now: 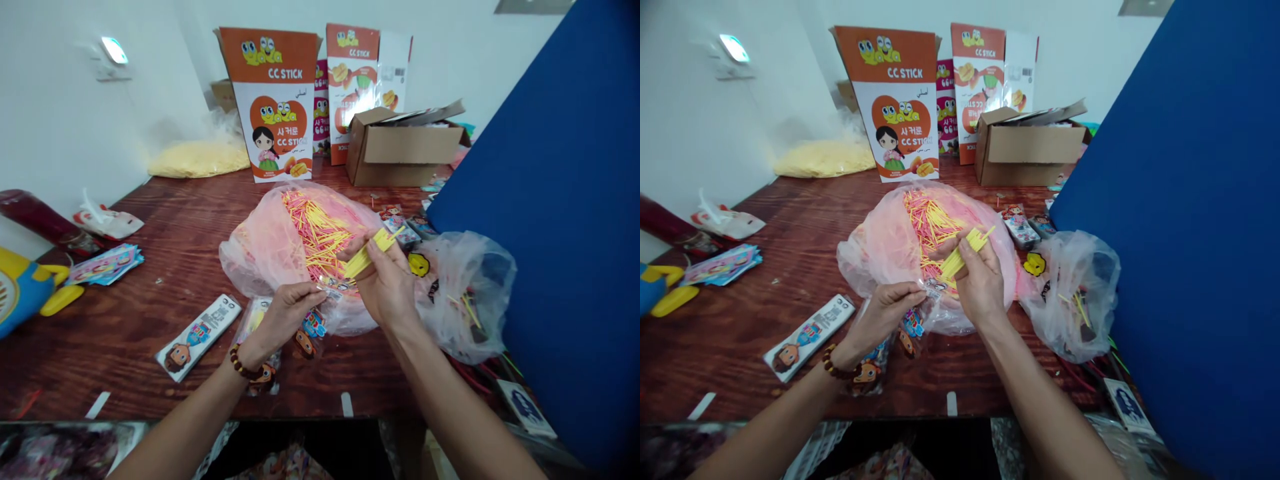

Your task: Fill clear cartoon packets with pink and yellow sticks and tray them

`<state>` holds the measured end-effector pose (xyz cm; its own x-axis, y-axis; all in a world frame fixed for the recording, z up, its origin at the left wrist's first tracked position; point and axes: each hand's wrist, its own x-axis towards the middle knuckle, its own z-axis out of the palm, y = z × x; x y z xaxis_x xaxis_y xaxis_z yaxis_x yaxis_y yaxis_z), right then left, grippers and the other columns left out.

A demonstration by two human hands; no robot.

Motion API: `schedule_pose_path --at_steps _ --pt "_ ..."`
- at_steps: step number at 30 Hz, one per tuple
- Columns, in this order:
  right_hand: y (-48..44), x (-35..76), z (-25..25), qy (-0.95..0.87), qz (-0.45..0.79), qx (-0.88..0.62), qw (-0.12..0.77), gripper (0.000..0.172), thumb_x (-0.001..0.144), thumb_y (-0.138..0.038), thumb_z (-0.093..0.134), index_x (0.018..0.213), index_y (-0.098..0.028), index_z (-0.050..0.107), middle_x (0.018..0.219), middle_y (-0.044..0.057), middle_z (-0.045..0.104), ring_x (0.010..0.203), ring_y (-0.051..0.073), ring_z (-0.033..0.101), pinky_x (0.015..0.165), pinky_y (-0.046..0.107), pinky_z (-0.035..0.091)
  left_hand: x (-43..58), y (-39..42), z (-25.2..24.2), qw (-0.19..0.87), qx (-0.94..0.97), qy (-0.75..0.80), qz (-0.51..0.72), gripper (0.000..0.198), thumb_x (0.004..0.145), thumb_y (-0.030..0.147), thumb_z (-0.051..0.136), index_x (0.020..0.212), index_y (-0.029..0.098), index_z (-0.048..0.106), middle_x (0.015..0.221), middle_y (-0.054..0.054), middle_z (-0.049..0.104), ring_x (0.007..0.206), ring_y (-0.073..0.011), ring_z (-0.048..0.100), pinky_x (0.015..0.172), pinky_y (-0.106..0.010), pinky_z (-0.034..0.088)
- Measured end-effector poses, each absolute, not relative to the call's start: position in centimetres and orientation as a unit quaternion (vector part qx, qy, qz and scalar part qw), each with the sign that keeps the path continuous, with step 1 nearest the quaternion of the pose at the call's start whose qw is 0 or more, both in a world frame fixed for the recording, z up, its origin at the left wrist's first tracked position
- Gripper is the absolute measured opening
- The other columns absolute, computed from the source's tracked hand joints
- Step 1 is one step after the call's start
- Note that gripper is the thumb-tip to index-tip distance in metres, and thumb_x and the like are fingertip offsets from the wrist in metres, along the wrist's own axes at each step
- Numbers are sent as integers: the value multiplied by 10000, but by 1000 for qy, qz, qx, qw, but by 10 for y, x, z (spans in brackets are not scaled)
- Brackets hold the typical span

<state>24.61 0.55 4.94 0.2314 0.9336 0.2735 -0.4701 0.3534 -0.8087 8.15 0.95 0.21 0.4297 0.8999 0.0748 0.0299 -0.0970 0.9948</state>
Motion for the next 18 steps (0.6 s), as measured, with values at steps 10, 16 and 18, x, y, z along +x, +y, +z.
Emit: schedule_pose_path --at_steps 10,16,18 --pt "1 232 23 -434 471 -390 661 176 918 -396 542 1024 -257 525 900 9 728 978 211 699 826 357 528 85 11 3 562 606 381 414 241 815 370 684 715 152 707 656 3 603 622 -110 480 597 -227 385" --pt "2 245 20 -514 476 -424 574 219 896 -403 604 1003 -224 670 1162 55 714 1095 209 636 965 358 475 91 19 0 638 530 353 432 216 751 356 754 777 143 733 719 -7 670 654 -111 561 640 -228 446" --pt "6 252 21 -509 485 -430 567 286 917 -458 569 1007 -219 698 1127 60 725 1054 210 649 940 356 486 93 20 -2 653 513 346 437 214 741 350 770 781 142 738 723 -4 677 650 -105 563 630 -221 447"
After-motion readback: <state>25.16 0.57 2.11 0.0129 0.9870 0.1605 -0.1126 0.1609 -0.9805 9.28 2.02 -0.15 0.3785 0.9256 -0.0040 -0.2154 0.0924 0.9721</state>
